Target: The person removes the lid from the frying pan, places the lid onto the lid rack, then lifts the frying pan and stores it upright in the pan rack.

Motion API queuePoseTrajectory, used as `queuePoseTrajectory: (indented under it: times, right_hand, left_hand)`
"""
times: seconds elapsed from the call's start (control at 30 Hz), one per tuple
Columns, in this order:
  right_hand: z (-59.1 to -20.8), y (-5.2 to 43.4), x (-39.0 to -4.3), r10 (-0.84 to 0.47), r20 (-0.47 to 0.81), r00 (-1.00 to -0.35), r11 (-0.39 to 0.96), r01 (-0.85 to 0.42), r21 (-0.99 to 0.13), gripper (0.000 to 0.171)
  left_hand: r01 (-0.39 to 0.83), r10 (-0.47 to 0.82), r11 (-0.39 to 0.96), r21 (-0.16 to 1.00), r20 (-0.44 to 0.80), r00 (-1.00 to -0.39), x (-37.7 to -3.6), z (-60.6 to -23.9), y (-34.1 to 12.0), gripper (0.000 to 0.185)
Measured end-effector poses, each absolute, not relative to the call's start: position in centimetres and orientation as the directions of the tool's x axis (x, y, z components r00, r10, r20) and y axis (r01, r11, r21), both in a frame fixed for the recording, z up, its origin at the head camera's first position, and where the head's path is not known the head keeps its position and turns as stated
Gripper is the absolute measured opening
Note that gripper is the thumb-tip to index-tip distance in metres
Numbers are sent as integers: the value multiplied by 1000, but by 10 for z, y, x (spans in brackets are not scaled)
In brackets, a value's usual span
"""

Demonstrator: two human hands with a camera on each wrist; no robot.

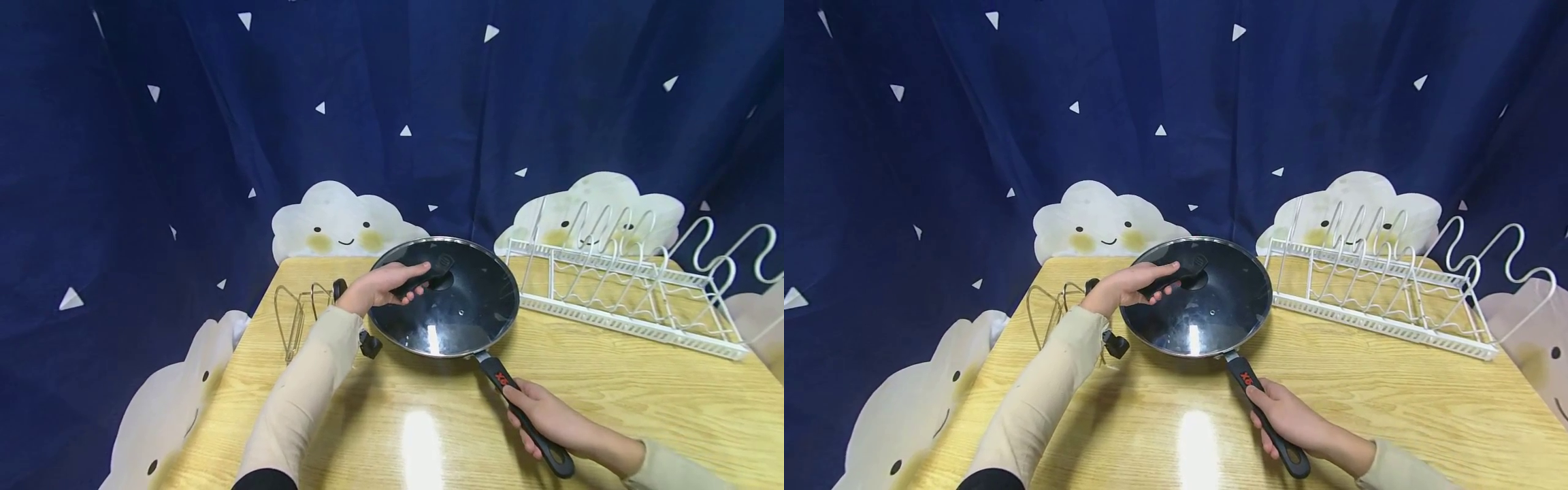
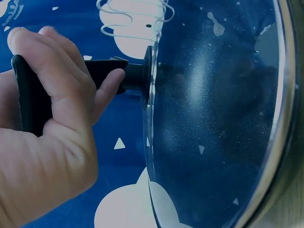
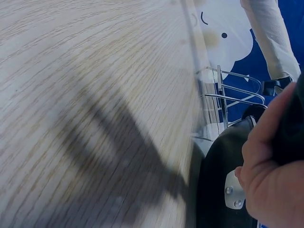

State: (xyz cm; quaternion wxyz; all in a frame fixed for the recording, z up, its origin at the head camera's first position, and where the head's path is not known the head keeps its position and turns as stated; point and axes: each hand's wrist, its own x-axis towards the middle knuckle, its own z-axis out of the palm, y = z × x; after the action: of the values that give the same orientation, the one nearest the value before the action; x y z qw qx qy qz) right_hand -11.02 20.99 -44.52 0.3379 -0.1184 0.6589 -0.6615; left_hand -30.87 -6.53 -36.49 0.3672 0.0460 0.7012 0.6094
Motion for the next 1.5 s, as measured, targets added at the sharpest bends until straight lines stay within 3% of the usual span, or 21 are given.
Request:
queuePoseTrajectory:
  times: [0.33,0.73,1.1,1.5]
  right_hand:
    - [-448,210,-108,-571,-313,-759,113,305,-946,47]
    - [-451,211,-105,-566,-313,-762,99,314,-944,43]
    - [-450,212,-106,-559,-313,-768,96,315,-944,53]
    - [-450,211,-110,-591,-280,-757,78,292,-953,48]
  left_hand:
    - [-374,487,334,865,-498,-717,-310,-367,-61,54]
    - [-335,476,397,854,-504,-721,-311,-371,-55,45]
    - [-400,536,316,860,-510,-673,-316,-372,-56,35]
    - [-371,506,262,891,-454,-733,-313,-374,-60,30]
